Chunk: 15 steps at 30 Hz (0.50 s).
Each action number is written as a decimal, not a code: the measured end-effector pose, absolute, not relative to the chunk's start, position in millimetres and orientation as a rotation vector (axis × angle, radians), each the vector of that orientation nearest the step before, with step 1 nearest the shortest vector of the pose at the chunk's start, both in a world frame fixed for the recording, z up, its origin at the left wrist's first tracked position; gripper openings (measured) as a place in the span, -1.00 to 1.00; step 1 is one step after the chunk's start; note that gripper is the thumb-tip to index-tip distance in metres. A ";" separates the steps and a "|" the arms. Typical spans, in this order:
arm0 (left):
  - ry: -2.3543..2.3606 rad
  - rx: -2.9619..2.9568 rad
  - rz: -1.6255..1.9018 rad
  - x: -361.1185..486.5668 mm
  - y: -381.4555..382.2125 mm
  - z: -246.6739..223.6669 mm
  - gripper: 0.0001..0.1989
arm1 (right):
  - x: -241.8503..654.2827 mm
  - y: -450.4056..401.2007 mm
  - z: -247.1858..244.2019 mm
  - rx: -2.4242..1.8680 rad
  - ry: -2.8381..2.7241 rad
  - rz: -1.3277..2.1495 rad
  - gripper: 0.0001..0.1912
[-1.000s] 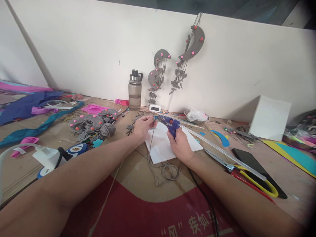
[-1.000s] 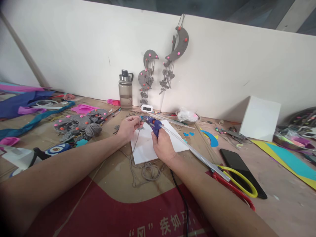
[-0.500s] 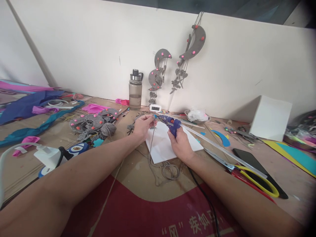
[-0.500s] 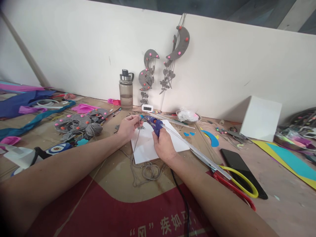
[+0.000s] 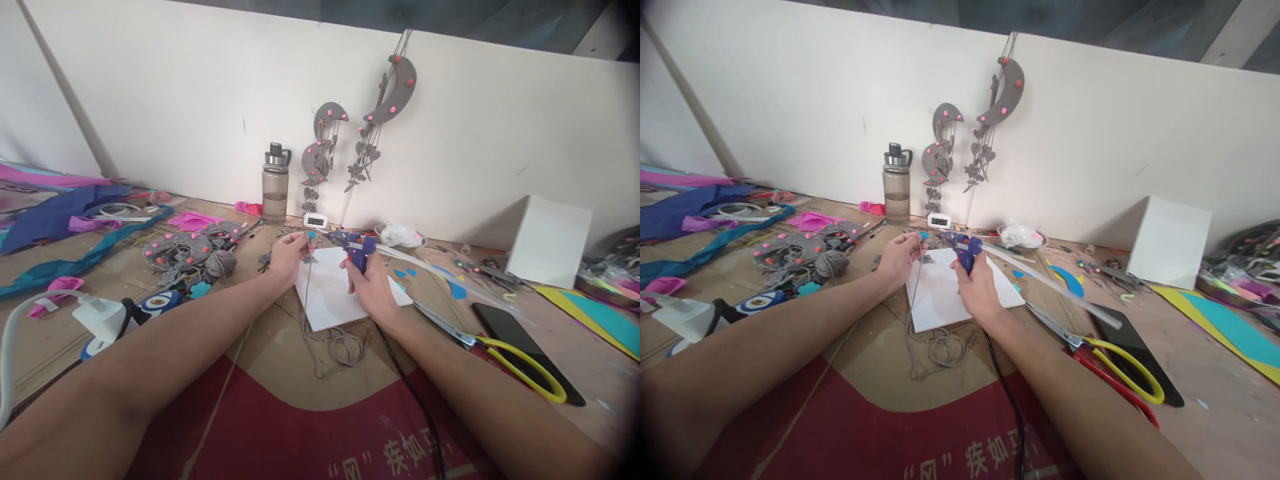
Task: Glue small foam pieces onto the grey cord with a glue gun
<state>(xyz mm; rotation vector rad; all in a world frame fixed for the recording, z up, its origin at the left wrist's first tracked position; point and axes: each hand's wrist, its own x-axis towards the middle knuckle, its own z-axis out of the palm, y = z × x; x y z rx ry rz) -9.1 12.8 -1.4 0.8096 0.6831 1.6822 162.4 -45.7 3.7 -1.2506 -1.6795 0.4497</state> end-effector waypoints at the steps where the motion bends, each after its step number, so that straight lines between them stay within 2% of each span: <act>1: 0.697 0.810 1.683 -8.8 12.4 -0.9 -0.82 | 165.3 -42.0 6.0 -1.251 -1.649 0.506 -0.72; 3: 0.742 0.833 1.689 -7.7 11.6 -0.1 -0.82 | 172.9 -32.7 9.9 -1.356 -1.622 0.518 -0.74; 6: 0.814 0.958 1.691 -5.5 10.2 -0.7 -0.84 | 186.2 -18.3 12.1 -1.656 -1.702 0.357 -0.79; 11: 0.907 1.217 1.656 -2.7 5.0 -4.2 -0.86 | 200.1 -10.0 9.6 -1.831 -1.962 0.074 -0.56; 15: 0.958 1.400 1.622 -0.6 -2.6 -3.0 -0.89 | 200.5 -17.0 11.4 -1.941 -2.034 -0.055 -0.48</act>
